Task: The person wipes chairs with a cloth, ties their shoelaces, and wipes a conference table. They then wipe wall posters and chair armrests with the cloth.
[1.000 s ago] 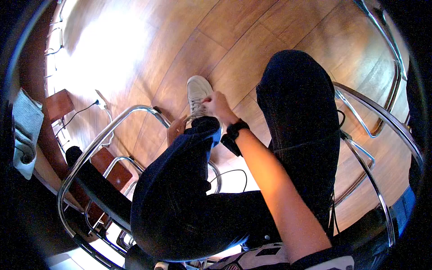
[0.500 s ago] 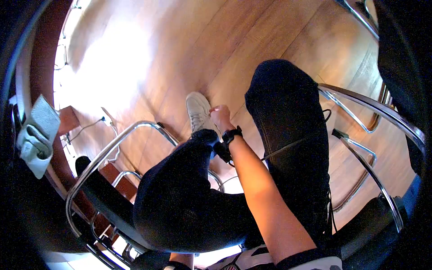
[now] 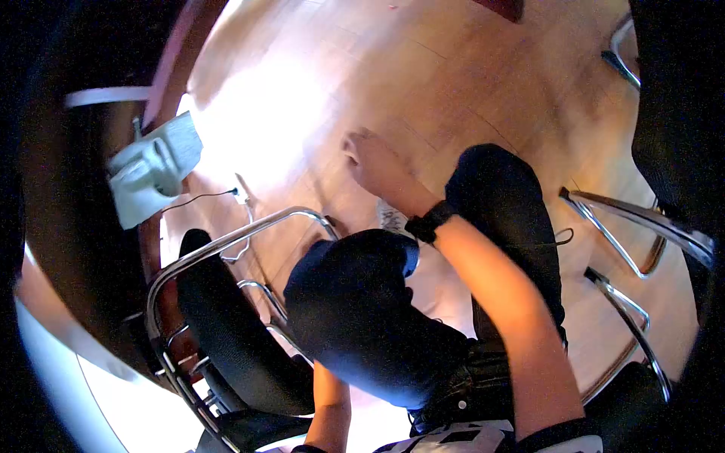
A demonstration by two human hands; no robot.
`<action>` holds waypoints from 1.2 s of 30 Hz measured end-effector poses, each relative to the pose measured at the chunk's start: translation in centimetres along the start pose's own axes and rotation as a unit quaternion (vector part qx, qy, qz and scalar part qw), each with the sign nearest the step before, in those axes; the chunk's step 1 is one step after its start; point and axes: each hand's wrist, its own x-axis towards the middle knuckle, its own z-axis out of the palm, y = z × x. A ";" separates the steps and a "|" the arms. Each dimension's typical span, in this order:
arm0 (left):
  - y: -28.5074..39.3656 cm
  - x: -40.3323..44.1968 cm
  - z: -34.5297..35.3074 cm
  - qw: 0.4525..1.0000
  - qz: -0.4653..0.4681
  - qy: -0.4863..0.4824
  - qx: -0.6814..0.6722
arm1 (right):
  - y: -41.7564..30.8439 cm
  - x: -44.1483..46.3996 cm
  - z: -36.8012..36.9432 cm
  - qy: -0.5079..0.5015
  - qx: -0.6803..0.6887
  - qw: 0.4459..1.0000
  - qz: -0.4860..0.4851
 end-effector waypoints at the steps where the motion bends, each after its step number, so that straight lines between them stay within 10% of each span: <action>1: 1.2 2.6 -1.2 0.994 0.071 0.075 0.031 | -4.1 1.9 -1.8 0.027 0.024 0.996 -0.083; 6: 9.4 13.9 -12.2 0.908 0.182 0.345 0.154 | -18.7 9.7 -2.0 0.042 0.020 0.884 -0.465; 9: 10.6 19.1 -15.6 0.940 0.148 0.258 0.168 | -22.1 14.9 3.5 0.134 -0.118 0.816 -0.550; 11: 8.6 21.5 -16.6 0.943 0.127 0.138 0.275 | -22.6 16.4 4.7 0.078 -0.235 0.817 -0.520; 18: 7.4 22.6 -13.6 0.908 0.042 0.307 0.283 | -23.1 16.4 4.5 0.097 -0.233 0.796 -0.550; 19: 7.0 22.5 -13.1 0.909 0.037 0.310 0.276 | -22.7 15.8 3.4 -0.074 -0.100 0.875 -0.469; 22: -5.7 19.3 -3.1 0.927 -0.033 0.260 -0.267 | -19.6 13.5 -1.0 -0.270 0.175 0.923 -0.210; 30: 15.1 14.2 -15.2 0.926 -0.095 0.269 -0.247 | -21.4 8.0 -8.6 -0.301 -0.073 0.935 -0.173; 34: 19.0 13.4 -19.4 0.984 -0.166 -0.016 -0.067 | -28.4 5.6 -9.2 -0.399 -0.257 0.875 -0.098; 36: 21.3 11.0 -19.5 0.993 -0.079 0.008 -0.082 | -33.0 4.7 -12.4 -0.462 -0.245 0.848 -0.087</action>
